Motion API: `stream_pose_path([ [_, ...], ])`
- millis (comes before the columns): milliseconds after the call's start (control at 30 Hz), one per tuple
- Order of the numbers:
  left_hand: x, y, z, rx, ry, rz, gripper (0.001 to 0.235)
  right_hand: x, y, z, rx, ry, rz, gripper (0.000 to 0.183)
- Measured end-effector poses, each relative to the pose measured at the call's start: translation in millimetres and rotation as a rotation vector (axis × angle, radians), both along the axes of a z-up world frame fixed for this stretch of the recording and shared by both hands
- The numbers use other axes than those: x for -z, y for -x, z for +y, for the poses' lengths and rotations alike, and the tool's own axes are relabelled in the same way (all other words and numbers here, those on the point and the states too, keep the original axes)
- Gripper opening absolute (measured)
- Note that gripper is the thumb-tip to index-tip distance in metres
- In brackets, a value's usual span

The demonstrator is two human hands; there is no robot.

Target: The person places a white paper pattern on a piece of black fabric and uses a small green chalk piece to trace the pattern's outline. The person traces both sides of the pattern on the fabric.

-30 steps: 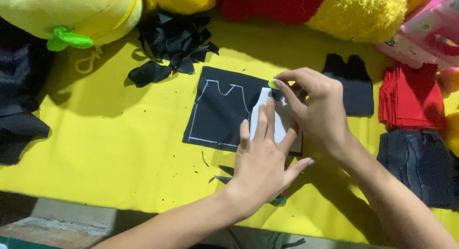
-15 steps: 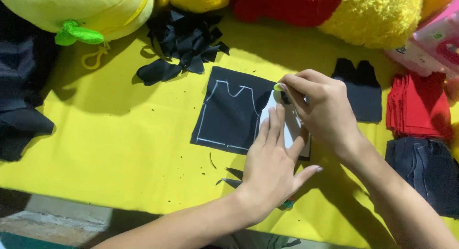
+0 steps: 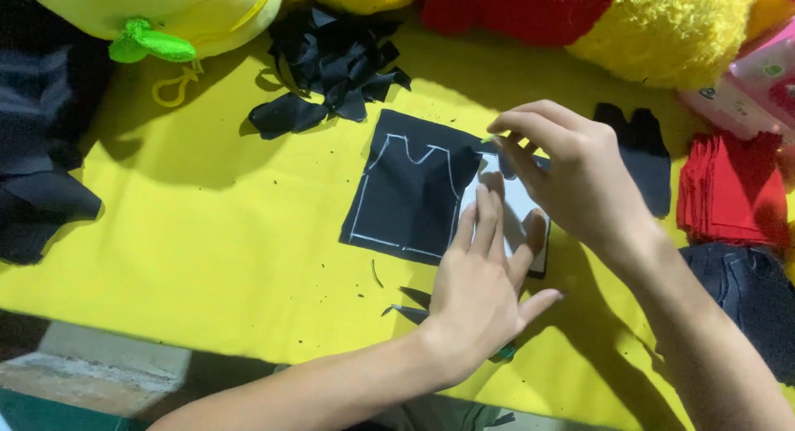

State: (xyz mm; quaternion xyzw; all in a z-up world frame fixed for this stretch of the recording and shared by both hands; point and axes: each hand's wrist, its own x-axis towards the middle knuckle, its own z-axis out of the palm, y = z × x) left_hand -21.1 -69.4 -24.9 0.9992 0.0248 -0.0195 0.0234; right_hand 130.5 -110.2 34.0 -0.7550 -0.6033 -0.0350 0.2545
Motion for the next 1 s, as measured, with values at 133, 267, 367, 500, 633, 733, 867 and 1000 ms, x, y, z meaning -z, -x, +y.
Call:
stream_pose_path([
  [133, 3, 0, -1, -0.007, 0.017, -0.007, 0.086, 0, -3, -4, -0.026, 0.089, -0.028, 0.016],
  [267, 0, 0, 0, -0.005, 0.024, -0.013, 0.087, -1, -2, -3, -0.078, 0.186, -0.026, 0.019],
  [367, -1, 0, 0, -0.003, 0.03, 0.008, 0.089, -3, -2, -2, -0.111, 0.266, -0.06, 0.024],
  [500, 8, -1, -4, -0.018, 0.059, -0.008, 0.093, -8, -3, -1, -0.164, 0.446, -0.242, 0.037],
  [633, 0, -1, -2, 0.021, 0.049, 0.068, 0.093, -10, -6, -2, -0.232, 0.509, -0.269, 0.06],
  [733, -8, -2, 1, 0.016, 0.014, 0.11, 0.093, -10, -7, -4, -0.225, 0.554, -0.228, 0.073],
  [867, -14, -4, 2, 0.007, -0.006, 0.132, 0.09, -11, -6, -2, -0.301, 0.619, -0.275, 0.077],
  [1000, -24, -8, 8, 0.045, -0.023, 0.213, 0.087, -12, -1, 3, -0.401, 0.618, -0.255, 0.068],
])
